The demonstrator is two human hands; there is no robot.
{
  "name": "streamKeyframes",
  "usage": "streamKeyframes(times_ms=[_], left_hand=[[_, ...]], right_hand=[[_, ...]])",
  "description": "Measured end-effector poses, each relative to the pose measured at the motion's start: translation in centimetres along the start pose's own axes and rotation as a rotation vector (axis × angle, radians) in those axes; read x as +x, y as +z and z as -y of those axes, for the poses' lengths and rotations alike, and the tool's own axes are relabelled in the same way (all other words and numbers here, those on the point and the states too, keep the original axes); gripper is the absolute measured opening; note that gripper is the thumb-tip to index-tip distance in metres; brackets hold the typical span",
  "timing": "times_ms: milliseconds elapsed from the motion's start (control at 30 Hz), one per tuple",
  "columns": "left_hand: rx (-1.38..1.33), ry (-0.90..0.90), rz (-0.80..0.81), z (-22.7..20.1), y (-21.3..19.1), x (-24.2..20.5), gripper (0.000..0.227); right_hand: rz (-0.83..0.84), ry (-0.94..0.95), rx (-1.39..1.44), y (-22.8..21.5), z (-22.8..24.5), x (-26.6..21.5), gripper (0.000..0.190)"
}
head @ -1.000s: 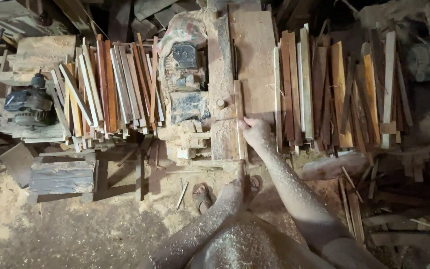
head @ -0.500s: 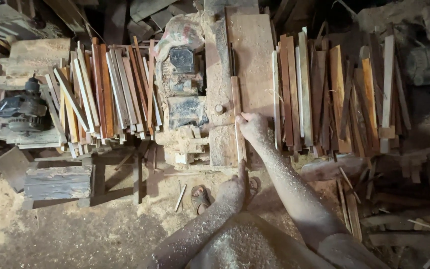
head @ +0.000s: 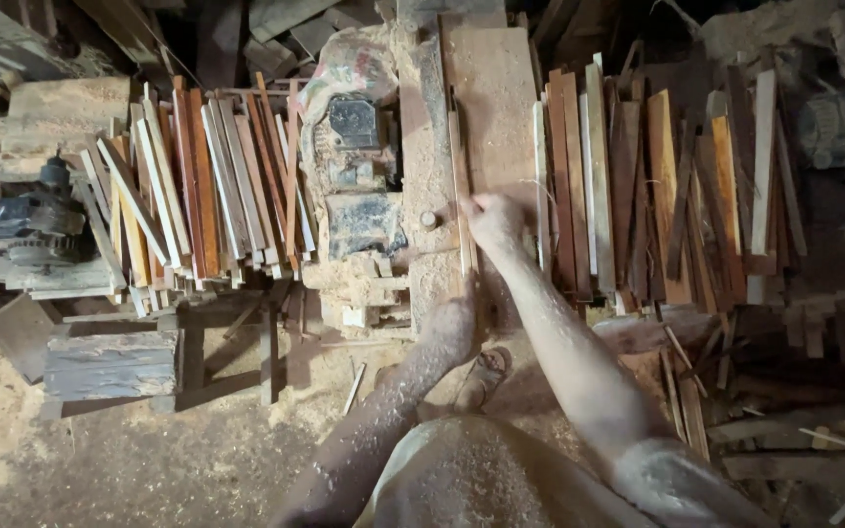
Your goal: Feeding thin wood strips into a woodworking machine for processing.
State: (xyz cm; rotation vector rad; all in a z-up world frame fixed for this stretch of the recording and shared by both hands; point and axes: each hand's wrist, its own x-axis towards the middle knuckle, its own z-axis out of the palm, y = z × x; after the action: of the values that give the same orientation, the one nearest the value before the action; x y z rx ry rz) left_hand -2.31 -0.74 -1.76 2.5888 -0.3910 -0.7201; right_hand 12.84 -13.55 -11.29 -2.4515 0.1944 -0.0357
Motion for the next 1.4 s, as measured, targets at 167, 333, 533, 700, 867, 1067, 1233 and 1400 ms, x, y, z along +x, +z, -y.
streamKeyframes(times_ms=[167,333,533,700,867,1067,1233,1400], left_hand=[[0.063,0.022,-0.050,2.2,1.7,4.7,0.104],[0.083,0.040,-0.112,0.9,-2.0,5.1,0.093],[0.159,-0.041,-0.027,1.1,-5.7,6.7,0.096],[0.168,-0.017,-0.083,3.7,2.5,10.5,0.077],[-0.755,-0.454,0.128,-2.1,-1.3,-4.5,0.081],[-0.744,-0.128,0.045,0.5,7.2,-4.2,0.036],[-1.052,-0.105,0.049,-3.5,3.0,0.0,0.047],[-0.926,-0.068,-0.067,-3.2,6.7,7.9,0.043]], right_hand=[[0.107,0.059,0.033,-2.2,-0.2,-5.5,0.037],[0.018,0.103,0.101,-0.5,-1.4,-2.7,0.026],[0.015,0.134,0.088,1.3,-2.3,1.6,0.024],[-0.003,-0.024,-0.061,1.2,-2.9,-0.8,0.023],[0.240,0.046,0.115,-7.6,1.3,-15.3,0.032],[0.266,0.235,0.306,-9.2,-0.9,-18.0,0.051],[0.084,0.161,0.170,-11.5,-2.9,-12.5,0.045],[0.017,0.275,-0.029,-10.9,-5.7,-8.1,0.044]])
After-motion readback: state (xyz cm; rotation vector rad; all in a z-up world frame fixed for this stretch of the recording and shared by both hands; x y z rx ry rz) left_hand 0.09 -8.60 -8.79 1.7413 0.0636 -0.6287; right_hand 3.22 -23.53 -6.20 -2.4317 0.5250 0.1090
